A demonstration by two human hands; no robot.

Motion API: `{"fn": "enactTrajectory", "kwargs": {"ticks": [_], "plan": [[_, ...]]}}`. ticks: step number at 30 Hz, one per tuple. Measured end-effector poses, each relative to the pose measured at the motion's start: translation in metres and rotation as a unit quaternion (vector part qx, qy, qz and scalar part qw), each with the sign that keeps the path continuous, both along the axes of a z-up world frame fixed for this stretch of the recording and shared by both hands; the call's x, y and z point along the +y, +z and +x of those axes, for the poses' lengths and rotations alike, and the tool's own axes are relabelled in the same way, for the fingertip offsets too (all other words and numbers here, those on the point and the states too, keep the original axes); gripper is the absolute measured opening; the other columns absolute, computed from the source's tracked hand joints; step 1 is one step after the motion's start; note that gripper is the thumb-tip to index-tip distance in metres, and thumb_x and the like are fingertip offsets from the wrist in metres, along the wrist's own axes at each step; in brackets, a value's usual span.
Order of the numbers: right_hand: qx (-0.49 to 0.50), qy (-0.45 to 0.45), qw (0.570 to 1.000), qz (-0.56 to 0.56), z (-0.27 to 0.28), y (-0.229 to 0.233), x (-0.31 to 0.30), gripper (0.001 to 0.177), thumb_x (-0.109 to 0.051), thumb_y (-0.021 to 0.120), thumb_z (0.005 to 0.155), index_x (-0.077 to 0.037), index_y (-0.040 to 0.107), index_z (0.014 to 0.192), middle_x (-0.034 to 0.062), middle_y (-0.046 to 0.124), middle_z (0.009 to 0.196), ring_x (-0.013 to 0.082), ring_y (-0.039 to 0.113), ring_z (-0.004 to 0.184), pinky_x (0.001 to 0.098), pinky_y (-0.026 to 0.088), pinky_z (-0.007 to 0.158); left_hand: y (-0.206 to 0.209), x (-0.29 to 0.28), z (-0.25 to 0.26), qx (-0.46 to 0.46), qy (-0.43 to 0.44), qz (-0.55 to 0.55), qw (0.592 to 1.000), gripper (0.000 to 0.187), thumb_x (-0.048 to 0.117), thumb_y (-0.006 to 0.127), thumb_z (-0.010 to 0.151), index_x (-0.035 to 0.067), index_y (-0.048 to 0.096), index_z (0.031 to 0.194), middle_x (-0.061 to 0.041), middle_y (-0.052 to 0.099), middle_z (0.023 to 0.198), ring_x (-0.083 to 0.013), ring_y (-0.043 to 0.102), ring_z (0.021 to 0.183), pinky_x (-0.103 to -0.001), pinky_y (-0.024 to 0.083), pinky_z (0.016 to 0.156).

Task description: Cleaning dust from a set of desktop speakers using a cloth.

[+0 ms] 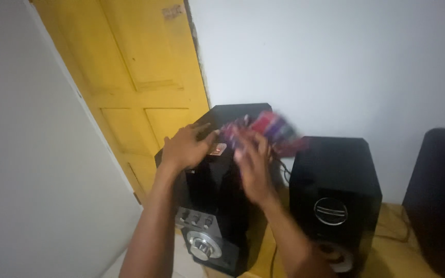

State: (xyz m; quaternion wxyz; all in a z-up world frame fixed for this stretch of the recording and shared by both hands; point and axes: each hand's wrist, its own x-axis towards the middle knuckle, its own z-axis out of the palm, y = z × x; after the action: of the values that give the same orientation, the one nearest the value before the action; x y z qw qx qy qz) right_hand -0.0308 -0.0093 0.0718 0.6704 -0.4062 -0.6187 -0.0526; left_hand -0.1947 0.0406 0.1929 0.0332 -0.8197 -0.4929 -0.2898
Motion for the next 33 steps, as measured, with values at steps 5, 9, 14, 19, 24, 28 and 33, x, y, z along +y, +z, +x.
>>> {"fn": "enactTrajectory", "kwargs": {"ticks": [5, 9, 14, 19, 24, 28, 33], "plan": [[0.247, 0.123, 0.96, -0.056, 0.016, 0.011, 0.061, 0.059, -0.05, 0.032, 0.102, -0.023, 0.046, 0.153, 0.0108, 0.029, 0.16, 0.0311, 0.04, 0.143, 0.049, 0.03, 0.12, 0.008, -0.003, 0.001, 0.045, 0.02, -0.075, 0.996, 0.06, 0.062, 0.048, 0.088, 0.027, 0.069, 0.133, -0.002, 0.062, 0.143, -0.0317, 0.056, 0.132, -0.051, 0.041, 0.111], [0.265, 0.301, 0.916, -0.003, -0.017, 0.008, -0.017, 0.067, -0.053, 0.032, 0.102, -0.023, 0.029, 0.162, 0.0095, 0.013, 0.176, 0.0308, 0.026, 0.159, 0.0484, 0.016, 0.128, 0.005, 0.007, -0.001, 0.055, -0.004, -0.081, 0.995, 0.057, 0.058, 0.045, 0.092, 0.027, 0.068, 0.134, -0.002, 0.063, 0.143, -0.0286, 0.057, 0.134, -0.047, 0.044, 0.11], [0.068, 0.097, 0.988, 0.097, -0.009, -0.013, 0.004, 0.064, -0.046, 0.036, 0.104, -0.017, 0.045, 0.16, 0.0109, 0.032, 0.174, 0.0318, 0.027, 0.163, 0.0517, 0.014, 0.135, 0.004, 0.01, 0.001, 0.059, -0.016, -0.048, 0.997, 0.056, 0.056, 0.045, 0.093, 0.025, 0.066, 0.135, -0.001, 0.059, 0.146, -0.0287, 0.053, 0.135, -0.047, 0.042, 0.11], [0.216, 0.076, 0.972, -0.042, 0.027, 0.035, 0.073, 0.066, -0.038, 0.043, 0.096, -0.016, 0.042, 0.157, 0.0139, 0.021, 0.172, 0.0369, 0.013, 0.158, 0.0567, 0.013, 0.124, 0.011, -0.005, 0.004, 0.062, -0.006, -0.058, 0.996, 0.056, 0.056, 0.045, 0.09, 0.029, 0.065, 0.135, 0.004, 0.056, 0.149, -0.0249, 0.047, 0.141, -0.049, 0.038, 0.112], [0.4, 0.037, 0.885, -0.234, 0.036, 0.076, 0.066, 0.079, -0.055, 0.043, 0.095, -0.02, 0.022, 0.163, 0.0146, 0.033, 0.164, 0.0353, 0.034, 0.15, 0.0574, 0.026, 0.121, 0.009, -0.001, 0.003, 0.073, 0.018, -0.089, 0.993, 0.057, 0.056, 0.046, 0.091, 0.03, 0.063, 0.139, 0.001, 0.053, 0.151, -0.0288, 0.047, 0.141, -0.059, 0.034, 0.115], [0.497, 0.087, 0.834, -0.226, 0.039, 0.053, 0.075, 0.085, -0.061, 0.042, 0.094, -0.019, 0.021, 0.164, 0.0191, 0.034, 0.161, 0.0377, 0.035, 0.149, 0.0579, 0.029, 0.119, 0.012, -0.004, 0.002, 0.086, 0.026, -0.092, 0.992, 0.057, 0.055, 0.046, 0.091, 0.031, 0.061, 0.141, -0.001, 0.05, 0.154, -0.0303, 0.044, 0.142, -0.067, 0.026, 0.115], [0.561, 0.12, 0.791, -0.21, 0.064, -0.035, 0.127, 0.086, -0.069, 0.031, 0.093, -0.018, 0.024, 0.162, 0.0133, 0.031, 0.166, 0.0319, 0.031, 0.152, 0.0527, 0.026, 0.122, 0.011, -0.007, 0.002, 0.046, 0.016, -0.115, 0.992, 0.06, 0.055, 0.047, 0.089, 0.032, 0.06, 0.142, 0.002, 0.048, 0.156, -0.0267, 0.041, 0.146, -0.064, 0.021, 0.12]]}}
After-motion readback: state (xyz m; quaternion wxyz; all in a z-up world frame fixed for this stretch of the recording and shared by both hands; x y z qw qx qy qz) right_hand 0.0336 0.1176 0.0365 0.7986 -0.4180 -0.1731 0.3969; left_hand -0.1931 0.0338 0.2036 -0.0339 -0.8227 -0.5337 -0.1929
